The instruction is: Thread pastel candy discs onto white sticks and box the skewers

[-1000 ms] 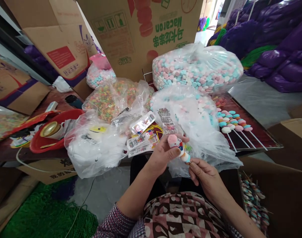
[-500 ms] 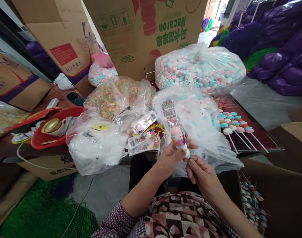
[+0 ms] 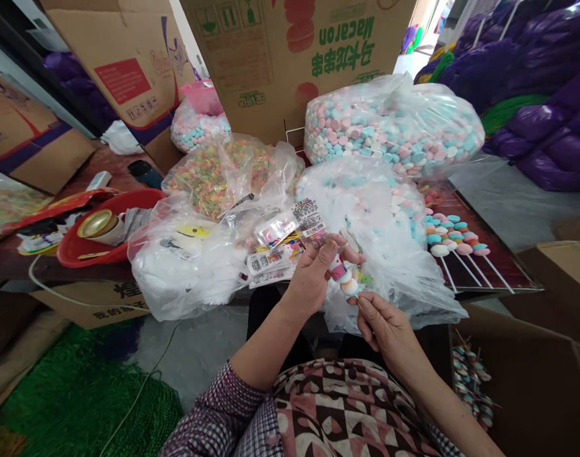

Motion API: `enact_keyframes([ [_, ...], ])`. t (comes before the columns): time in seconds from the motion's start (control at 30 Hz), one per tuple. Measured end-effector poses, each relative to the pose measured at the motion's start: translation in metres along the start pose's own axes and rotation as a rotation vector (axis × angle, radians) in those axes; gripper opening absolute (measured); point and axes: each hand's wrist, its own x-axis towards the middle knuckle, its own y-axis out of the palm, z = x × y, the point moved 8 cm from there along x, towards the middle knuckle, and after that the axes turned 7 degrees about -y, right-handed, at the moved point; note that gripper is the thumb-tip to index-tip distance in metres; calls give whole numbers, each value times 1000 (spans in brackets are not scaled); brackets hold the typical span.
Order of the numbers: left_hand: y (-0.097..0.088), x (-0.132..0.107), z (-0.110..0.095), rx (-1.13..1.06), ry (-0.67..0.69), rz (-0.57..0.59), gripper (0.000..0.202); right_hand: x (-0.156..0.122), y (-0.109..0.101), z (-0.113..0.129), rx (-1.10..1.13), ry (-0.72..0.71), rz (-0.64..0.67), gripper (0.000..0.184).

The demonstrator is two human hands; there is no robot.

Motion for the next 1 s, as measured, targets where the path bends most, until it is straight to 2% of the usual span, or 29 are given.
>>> enact_keyframes([
  [0.13, -4, -4, 6, 34, -1, -23, 30, -1, 6, -1, 128, 82, 20, 40],
  [0.3, -1, -6, 13, -9, -40, 17, 35, -5, 24, -2, 318, 193, 199, 36],
  [0.43, -3, -9, 19, 28, -67, -12, 40, -8, 25, -5, 396, 259, 245, 32],
  [0.57, -8, -13, 27, 45, -76, -19, 38, -6, 24, -5, 415, 261, 210, 29],
  [0.67, -11, -16, 35, 50, -136, -20, 43, 0, 16, -3, 340, 169, 91, 35],
  [0.77, -13, -17, 34, 33, -129, -21, 46, 3, 9, -1, 278, 98, 11, 39],
  [0.87, -13, -15, 28, 16, -94, -5, 52, 3, 6, -2, 239, 64, 10, 40],
  [1.0, -16, -13, 23, 113, -48, -46, 57, 2, 4, -4, 196, 44, 10, 38],
])
